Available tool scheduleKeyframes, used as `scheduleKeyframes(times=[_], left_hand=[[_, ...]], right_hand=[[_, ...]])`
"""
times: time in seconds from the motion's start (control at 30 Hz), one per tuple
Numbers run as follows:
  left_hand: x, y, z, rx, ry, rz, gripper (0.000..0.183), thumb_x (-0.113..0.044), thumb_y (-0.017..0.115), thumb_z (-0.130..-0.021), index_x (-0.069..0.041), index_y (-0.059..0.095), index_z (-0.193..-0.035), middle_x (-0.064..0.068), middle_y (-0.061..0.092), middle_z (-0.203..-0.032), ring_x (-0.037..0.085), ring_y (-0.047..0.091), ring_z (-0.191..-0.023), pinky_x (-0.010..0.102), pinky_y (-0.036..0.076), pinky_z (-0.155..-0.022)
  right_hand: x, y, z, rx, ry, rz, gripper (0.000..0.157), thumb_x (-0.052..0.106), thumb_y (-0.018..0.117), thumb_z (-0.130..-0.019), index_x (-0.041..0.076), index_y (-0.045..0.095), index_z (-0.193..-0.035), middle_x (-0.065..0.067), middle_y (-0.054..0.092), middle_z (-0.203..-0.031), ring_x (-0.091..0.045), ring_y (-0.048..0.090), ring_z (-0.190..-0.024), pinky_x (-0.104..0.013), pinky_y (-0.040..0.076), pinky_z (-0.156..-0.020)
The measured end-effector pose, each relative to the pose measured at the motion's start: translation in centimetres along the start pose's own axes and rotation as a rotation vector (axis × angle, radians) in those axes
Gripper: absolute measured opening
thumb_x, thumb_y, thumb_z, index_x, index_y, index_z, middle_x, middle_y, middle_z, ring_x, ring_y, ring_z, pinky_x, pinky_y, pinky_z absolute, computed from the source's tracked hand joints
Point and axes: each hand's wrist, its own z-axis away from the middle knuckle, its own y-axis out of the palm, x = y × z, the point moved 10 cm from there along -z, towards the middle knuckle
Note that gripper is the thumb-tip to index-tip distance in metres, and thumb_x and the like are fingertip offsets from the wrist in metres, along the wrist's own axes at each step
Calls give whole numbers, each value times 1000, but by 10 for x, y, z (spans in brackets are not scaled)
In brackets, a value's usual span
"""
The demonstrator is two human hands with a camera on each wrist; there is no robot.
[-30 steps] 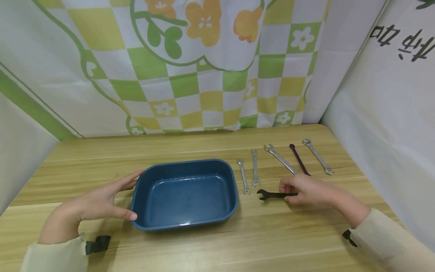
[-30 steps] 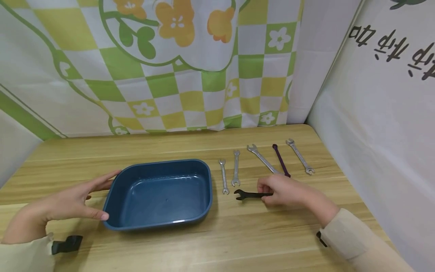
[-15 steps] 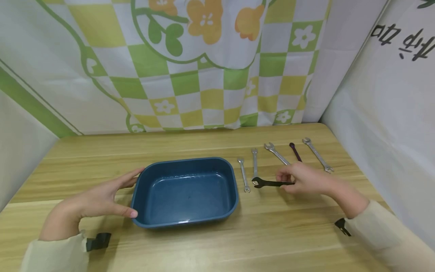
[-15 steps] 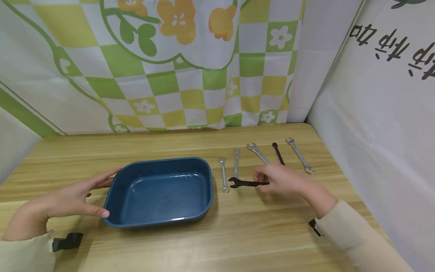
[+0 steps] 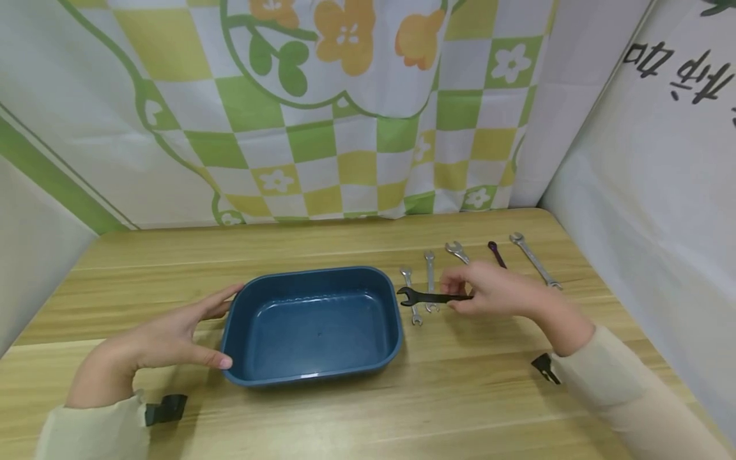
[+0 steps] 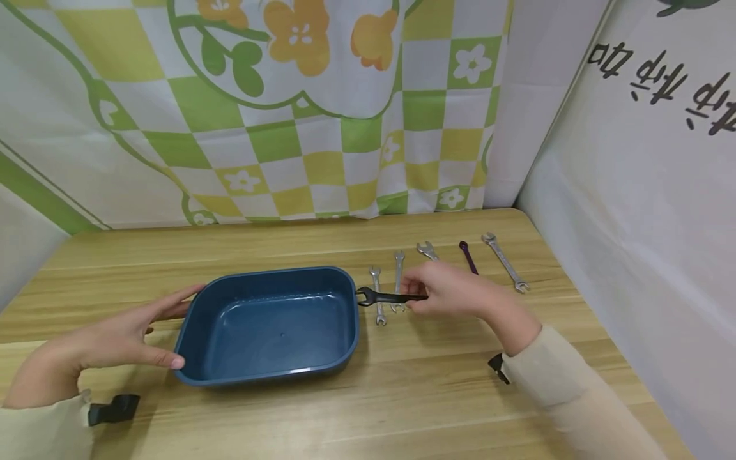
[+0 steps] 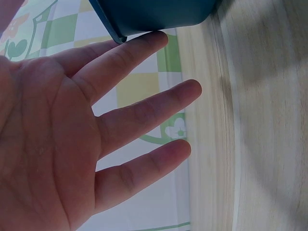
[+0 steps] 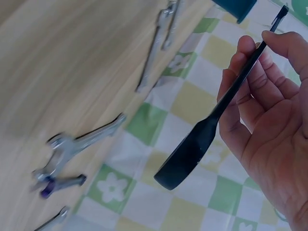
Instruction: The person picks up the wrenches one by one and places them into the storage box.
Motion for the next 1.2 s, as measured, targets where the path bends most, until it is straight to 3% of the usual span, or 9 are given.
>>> scheduleKeyframes(times=[0.63,1.2], left_hand=[[2,1,0,-3,-8,-10,115,-28,84,-79,-18,5,-161,36,35,-152,59,36,-136,76,38,-89],[2,-1,0,-27,4,-19,114,-29,85,-78,-24,8,-161,34,40,-150,58,37,-136,78,36,-89]], right_hand=[[54,4,-46,58,-104,-24,9,7,66,-88,15,66,-92,10,64,-77,-1,55,-66,-21,47,-60],[108,15,-82,91,-242,-69,7,11,67,-91,12,64,-97,6,62,-81,-3,52,-70,-20,48,-65]])
